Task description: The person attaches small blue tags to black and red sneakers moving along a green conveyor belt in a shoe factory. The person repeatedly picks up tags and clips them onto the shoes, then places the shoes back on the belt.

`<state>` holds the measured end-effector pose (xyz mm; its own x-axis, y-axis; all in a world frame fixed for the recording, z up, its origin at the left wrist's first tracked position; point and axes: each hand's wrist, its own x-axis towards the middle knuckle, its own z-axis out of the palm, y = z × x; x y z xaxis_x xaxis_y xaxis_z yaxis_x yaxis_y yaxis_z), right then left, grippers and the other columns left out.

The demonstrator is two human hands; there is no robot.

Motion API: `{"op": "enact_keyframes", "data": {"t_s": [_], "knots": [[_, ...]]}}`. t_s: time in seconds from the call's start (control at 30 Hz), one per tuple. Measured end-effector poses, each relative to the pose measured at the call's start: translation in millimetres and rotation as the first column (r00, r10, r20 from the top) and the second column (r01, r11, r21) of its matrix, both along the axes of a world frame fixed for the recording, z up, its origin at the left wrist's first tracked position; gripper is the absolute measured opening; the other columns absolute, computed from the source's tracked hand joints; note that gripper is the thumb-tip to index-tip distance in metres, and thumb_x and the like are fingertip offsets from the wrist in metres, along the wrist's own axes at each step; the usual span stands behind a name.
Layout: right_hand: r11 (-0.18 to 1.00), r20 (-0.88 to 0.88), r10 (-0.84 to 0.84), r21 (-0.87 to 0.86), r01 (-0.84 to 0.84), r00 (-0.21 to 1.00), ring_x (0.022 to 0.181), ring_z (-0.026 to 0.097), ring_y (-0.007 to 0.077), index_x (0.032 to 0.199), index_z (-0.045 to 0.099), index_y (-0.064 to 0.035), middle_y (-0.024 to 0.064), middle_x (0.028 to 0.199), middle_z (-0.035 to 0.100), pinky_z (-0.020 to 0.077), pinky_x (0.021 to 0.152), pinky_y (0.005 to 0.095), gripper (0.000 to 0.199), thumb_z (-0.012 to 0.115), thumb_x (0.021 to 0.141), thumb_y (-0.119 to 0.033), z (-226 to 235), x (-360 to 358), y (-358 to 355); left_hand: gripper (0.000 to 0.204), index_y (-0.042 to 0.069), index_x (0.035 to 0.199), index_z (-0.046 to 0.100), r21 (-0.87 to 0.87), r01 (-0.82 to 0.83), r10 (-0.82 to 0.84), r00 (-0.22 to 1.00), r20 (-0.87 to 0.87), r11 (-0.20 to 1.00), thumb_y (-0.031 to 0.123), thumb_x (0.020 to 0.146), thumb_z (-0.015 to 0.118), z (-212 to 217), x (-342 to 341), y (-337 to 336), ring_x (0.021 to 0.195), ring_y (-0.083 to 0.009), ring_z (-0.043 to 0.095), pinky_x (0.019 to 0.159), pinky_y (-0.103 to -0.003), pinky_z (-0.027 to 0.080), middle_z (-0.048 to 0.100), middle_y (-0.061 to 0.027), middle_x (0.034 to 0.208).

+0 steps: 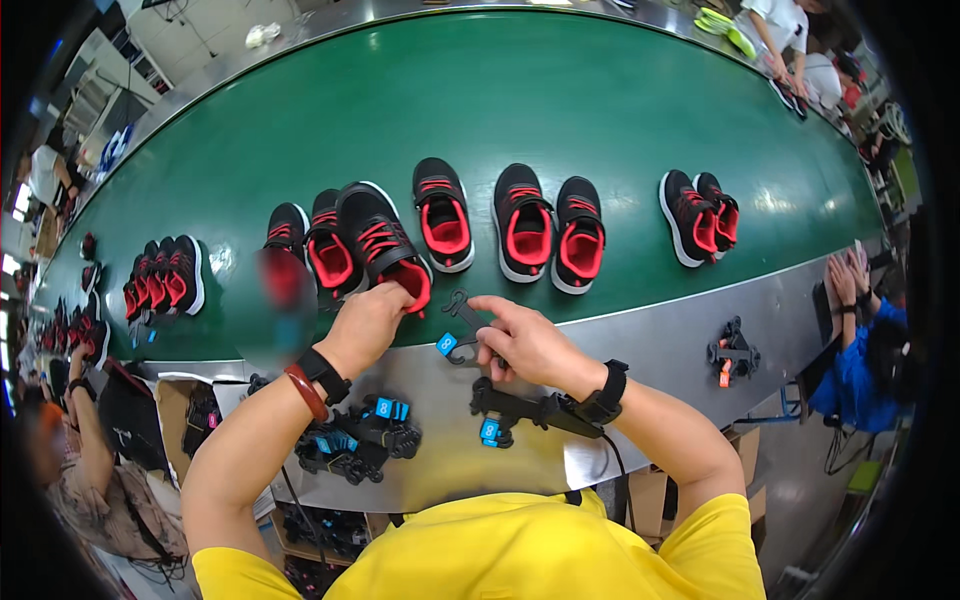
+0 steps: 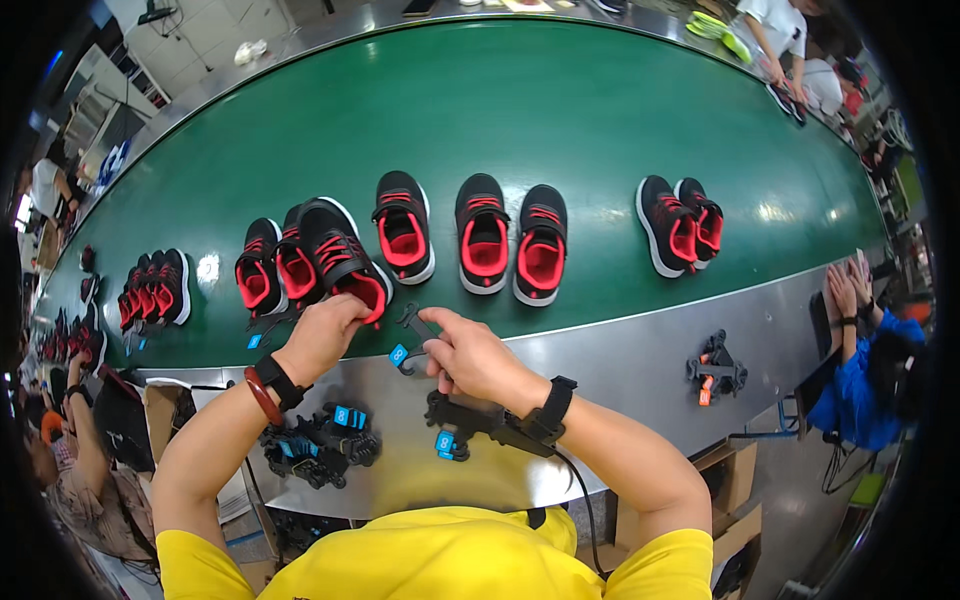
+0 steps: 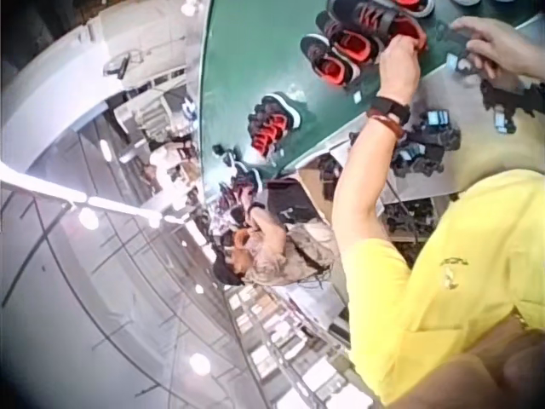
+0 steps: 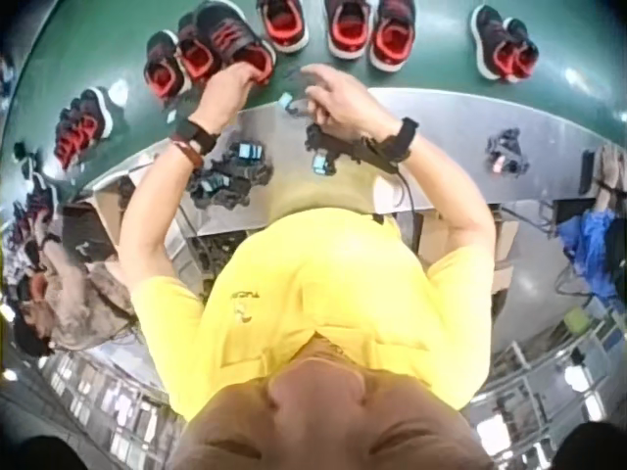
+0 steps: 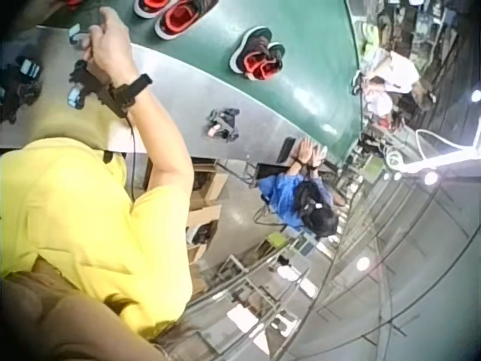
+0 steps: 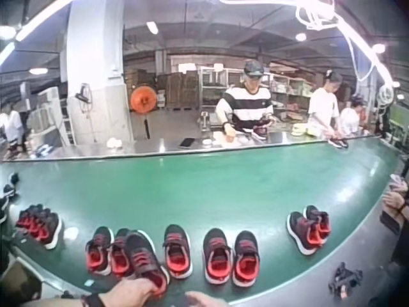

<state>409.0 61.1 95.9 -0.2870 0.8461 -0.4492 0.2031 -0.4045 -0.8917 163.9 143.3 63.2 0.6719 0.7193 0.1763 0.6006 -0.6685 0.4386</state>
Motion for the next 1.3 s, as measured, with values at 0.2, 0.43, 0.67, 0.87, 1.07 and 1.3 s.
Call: {"op": "enact_keyframes", "data": {"t_s": [0.2,0.43,0.67,0.87,1.07,1.3], "knots": [[0.997,-0.044,0.025,-0.078,-0.028,0.999,0.059,0.061,0.0114,0.144,0.039,-0.0023,0.0053,0.078,0.064,0.0517,0.054,0.0265,0.045,0.047,0.1,-0.01,-3.8,-18.9,10.7,0.009,0.004,0.094,0.063,-0.011,-0.007,0.007,1.0,-0.016,1.0,0.008,0.088,0.059,-0.8,-3.6,-4.7,0.078,-0.0347,0.066,0.067,-0.043,0.055,0.066,-0.0132,0.092],[0.995,-0.078,-0.034,-0.092,0.027,0.996,0.059,0.06,0.0111,0.145,0.037,-0.0003,0.0053,0.08,0.062,0.0514,0.054,0.0259,0.045,0.045,0.102,-0.01,-11.0,-20.0,7.9,0.009,0.003,0.095,0.063,0.002,-0.013,0.013,1.0,-0.002,1.0,0.008,0.088,0.058,0.4,-2.1,-6.9,0.078,-0.0347,0.066,0.067,-0.043,0.055,0.066,-0.0136,0.093],[0.99,-0.189,-0.069,-0.137,0.044,0.98,0.059,0.06,0.0112,0.148,0.033,0.0003,0.0051,0.08,0.062,0.0511,0.054,0.0249,0.048,0.044,0.103,-0.011,-14.1,-24.4,5.3,0.008,0.003,0.094,0.063,0.026,-0.022,0.022,1.0,0.005,0.999,0.007,0.088,0.058,3.6,-0.4,-4.4,0.078,-0.0343,0.066,0.066,-0.042,0.055,0.066,-0.0143,0.093],[0.991,-0.041,0.13,-0.037,-0.131,0.991,0.056,0.059,0.0131,0.144,0.042,-0.0012,0.0066,0.073,0.062,0.0499,0.053,0.0285,0.047,0.049,0.099,-0.014,-1.4,-32.2,10.6,0.01,0.003,0.096,0.063,0.004,-0.072,0.072,0.997,0.008,0.997,0.007,0.087,0.061,7.0,9.4,3.3,0.079,-0.0348,0.066,0.068,-0.042,0.055,0.066,-0.0141,0.092],[0.924,0.026,0.38,-0.04,-0.379,0.924,0.055,0.056,0.012,0.138,0.051,-0.0033,0.0029,0.073,0.064,0.0482,0.056,0.0288,0.043,0.05,0.098,-0.019,7.4,-15.2,50.6,0.033,0.008,0.117,0.059,0.013,-0.044,0.044,0.999,-0.018,0.999,0.006,0.084,0.064,12.9,-3.6,7.3,0.088,-0.0333,0.067,0.07,-0.042,0.055,0.064,-0.013,0.105],[0.812,0.342,0.113,0.509,-0.285,0.933,0.075,0.065,0.0329,0.119,0.057,0.0009,0.0119,0.087,0.067,0.0524,0.067,0.0399,0.028,0.052,0.096,-0.015,-5.2,-8.5,68.2,0.051,0.014,0.136,0.049,0.018,0.021,-0.016,0.967,-0.256,1.0,0.013,0.086,0.059,26.5,5.6,-11.4,0.078,-0.0349,0.067,0.064,-0.045,0.055,0.056,-0.0187,0.113]]}}
